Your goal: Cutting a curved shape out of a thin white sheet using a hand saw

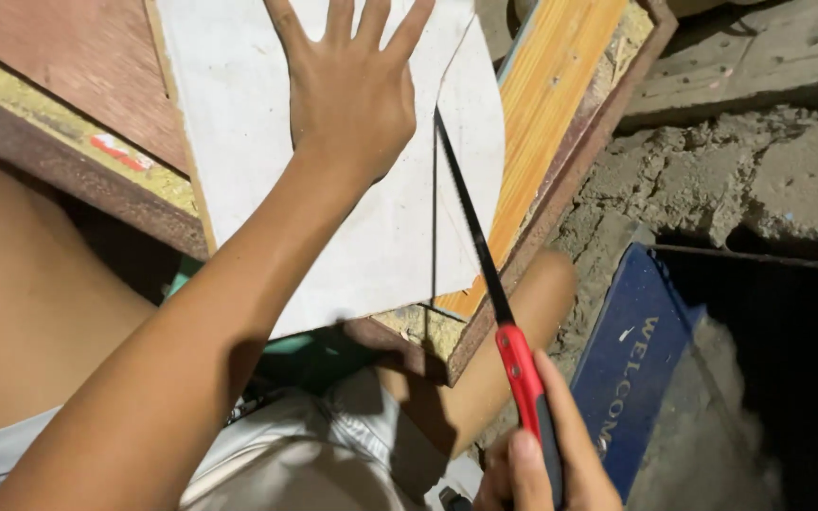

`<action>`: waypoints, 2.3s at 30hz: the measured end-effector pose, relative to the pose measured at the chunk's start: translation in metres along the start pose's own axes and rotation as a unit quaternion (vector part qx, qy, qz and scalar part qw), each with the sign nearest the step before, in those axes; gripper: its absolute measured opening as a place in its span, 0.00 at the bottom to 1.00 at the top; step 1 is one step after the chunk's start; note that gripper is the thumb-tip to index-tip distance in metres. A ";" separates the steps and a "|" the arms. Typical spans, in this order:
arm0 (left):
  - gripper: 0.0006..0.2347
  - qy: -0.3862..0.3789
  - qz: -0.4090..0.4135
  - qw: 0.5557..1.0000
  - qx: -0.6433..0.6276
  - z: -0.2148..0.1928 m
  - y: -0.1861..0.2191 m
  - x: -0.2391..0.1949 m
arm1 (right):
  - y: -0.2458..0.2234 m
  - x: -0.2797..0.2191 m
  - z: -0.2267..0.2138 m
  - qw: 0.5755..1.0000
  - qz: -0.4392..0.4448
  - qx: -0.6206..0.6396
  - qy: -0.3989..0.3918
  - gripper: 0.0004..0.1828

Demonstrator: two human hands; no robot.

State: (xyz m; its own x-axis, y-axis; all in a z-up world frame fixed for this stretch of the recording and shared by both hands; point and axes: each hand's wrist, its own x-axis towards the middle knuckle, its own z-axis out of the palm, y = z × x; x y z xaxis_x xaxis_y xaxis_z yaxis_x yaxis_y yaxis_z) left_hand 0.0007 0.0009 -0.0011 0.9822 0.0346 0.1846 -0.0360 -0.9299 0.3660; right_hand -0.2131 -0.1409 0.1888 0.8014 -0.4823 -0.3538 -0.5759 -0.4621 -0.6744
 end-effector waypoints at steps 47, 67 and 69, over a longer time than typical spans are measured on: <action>0.26 0.022 0.050 0.998 -0.021 0.008 -0.008 -0.018 | 0.003 0.093 0.076 0.967 -0.213 0.053 -0.126 0.30; 0.26 -0.035 0.075 0.997 -0.009 0.003 -0.006 -0.018 | 0.057 0.104 0.063 0.970 -0.233 -0.046 -0.059 0.27; 0.25 -0.019 0.077 0.997 -0.025 0.002 -0.007 -0.018 | 0.022 0.117 0.101 0.976 -0.164 0.080 -0.118 0.27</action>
State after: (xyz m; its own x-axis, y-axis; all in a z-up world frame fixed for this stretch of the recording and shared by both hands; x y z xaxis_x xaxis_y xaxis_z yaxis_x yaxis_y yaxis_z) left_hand -0.0166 0.0055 -0.0091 0.9704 -0.1220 0.2083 -0.1954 -0.9036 0.3812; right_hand -0.1158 -0.1320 0.0673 0.9644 -0.1334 -0.2282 -0.2638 -0.4326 -0.8621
